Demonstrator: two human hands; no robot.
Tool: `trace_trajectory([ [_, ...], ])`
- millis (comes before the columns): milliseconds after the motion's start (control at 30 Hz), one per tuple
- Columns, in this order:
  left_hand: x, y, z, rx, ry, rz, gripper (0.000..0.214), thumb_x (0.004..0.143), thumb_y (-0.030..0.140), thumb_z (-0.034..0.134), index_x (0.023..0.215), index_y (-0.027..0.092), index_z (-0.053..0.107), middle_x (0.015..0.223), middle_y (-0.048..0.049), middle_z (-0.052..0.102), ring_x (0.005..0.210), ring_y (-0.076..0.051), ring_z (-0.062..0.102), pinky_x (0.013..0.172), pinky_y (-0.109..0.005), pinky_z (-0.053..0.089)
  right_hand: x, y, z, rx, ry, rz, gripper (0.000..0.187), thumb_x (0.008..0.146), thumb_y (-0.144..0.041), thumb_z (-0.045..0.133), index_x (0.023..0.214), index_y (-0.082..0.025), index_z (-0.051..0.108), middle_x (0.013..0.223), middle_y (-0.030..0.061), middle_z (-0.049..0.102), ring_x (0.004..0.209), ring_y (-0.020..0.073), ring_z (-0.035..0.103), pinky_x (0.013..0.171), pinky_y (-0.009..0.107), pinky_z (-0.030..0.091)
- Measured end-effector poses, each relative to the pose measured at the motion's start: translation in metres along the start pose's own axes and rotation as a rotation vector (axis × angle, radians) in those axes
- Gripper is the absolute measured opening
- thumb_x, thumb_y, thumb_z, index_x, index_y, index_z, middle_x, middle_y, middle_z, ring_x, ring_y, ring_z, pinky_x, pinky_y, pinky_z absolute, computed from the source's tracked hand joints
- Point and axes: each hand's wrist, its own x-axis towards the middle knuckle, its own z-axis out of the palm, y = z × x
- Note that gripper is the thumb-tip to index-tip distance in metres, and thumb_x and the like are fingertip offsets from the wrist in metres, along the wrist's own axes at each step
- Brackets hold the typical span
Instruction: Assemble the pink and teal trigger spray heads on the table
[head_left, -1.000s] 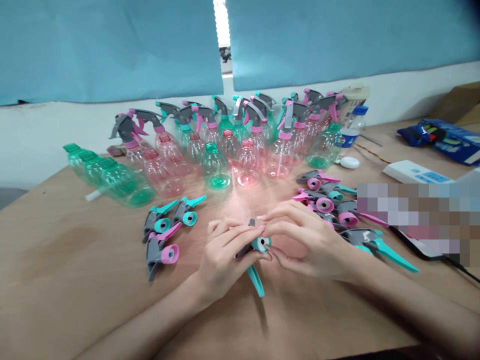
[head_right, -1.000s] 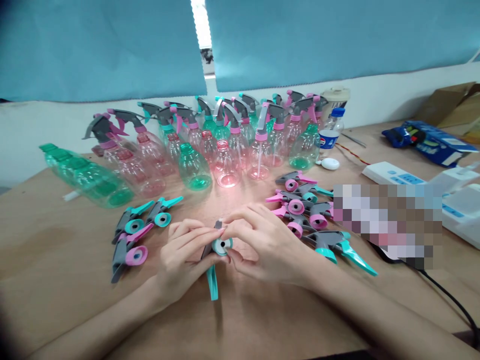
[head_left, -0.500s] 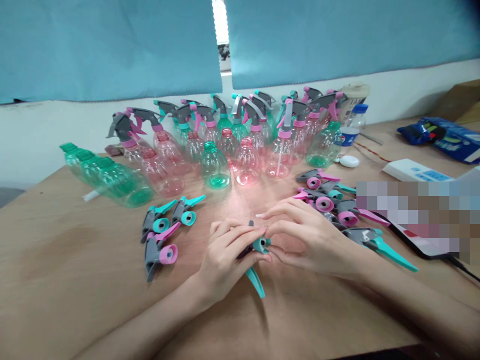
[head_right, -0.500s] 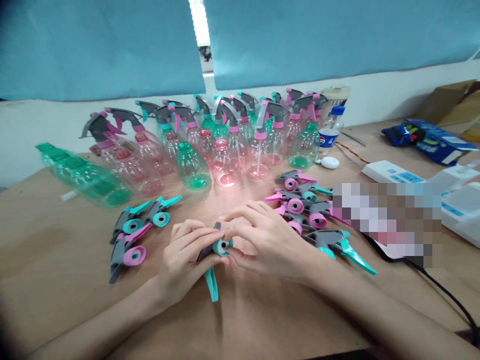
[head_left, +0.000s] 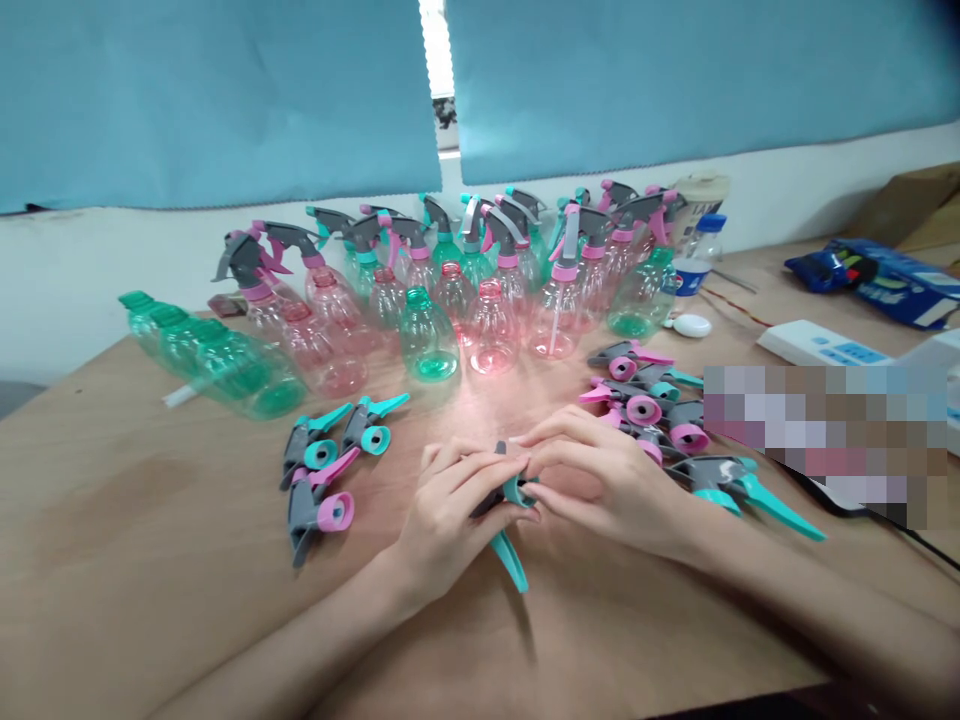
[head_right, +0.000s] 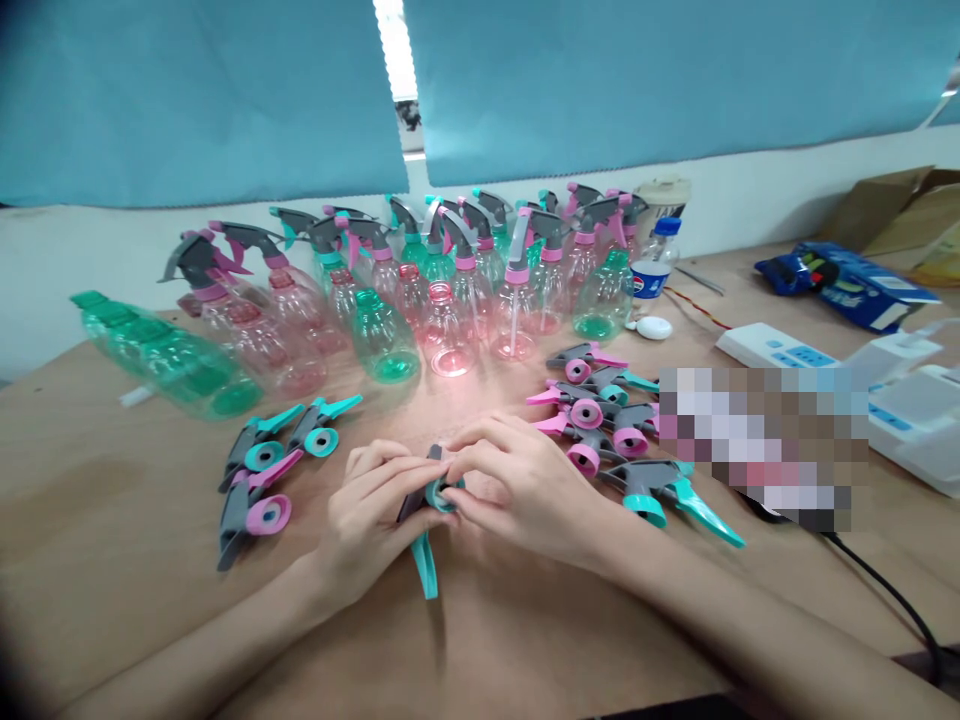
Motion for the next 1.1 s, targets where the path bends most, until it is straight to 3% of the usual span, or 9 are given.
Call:
trace_trajectory([
  [267,-0.003,-0.003,-0.001,-0.080,-0.013,0.011,0.031,0.076,0.032,0.072,0.103,0.019,0.064,0.088,-0.0030,0.071,0.081,-0.018,0.056,0.074,-0.032,0.045,0.004,0.007,-0.009,-0.027,-0.135,-0.050,0.008,0.083,-0.024,0.062,0.091,-0.023,0.065,0.111,0.0076,0.062,0.100,0.0197,0.058,0.084,0.038,0.048],
  [400,-0.002,0.000,-0.001,-0.131,0.007,-0.016,0.030,0.076,0.028,0.072,0.103,0.019,0.064,0.090,-0.0041,0.070,0.082,-0.018,0.055,0.073,-0.031,0.049,0.006,0.003,-0.007,-0.081,-0.082,-0.113,0.006,0.085,-0.023,0.060,0.088,-0.021,0.064,0.107,0.0075,0.066,0.095,0.0200,0.060,0.081,0.039,0.048],
  [667,-0.004,-0.001,-0.002,-0.059,0.011,0.011,0.026,0.081,0.031,0.066,0.105,0.020,0.064,0.090,-0.0054,0.070,0.083,-0.019,0.057,0.073,-0.032,0.050,-0.003,0.000,0.008,0.038,0.084,-0.048,0.009,0.085,-0.019,0.059,0.093,-0.019,0.063,0.093,0.0068,0.066,0.088,0.0178,0.062,0.074,0.033,0.053],
  [900,0.000,-0.004,-0.003,-0.041,-0.022,-0.056,0.029,0.080,0.034,0.067,0.104,0.018,0.063,0.085,-0.0048,0.070,0.080,-0.019,0.057,0.071,-0.032,0.050,-0.002,0.006,0.010,0.075,0.078,-0.033,0.013,0.085,-0.015,0.058,0.095,-0.022,0.064,0.101,0.0061,0.065,0.096,0.0176,0.061,0.079,0.033,0.053],
  [1100,-0.002,0.000,-0.001,-0.047,0.011,-0.045,0.029,0.083,0.033,0.064,0.107,0.018,0.058,0.090,-0.0052,0.069,0.080,-0.018,0.056,0.071,-0.031,0.050,-0.001,-0.004,0.013,-0.006,0.112,-0.023,0.010,0.082,-0.015,0.060,0.091,-0.018,0.063,0.093,0.0062,0.066,0.084,0.0180,0.061,0.073,0.033,0.051],
])
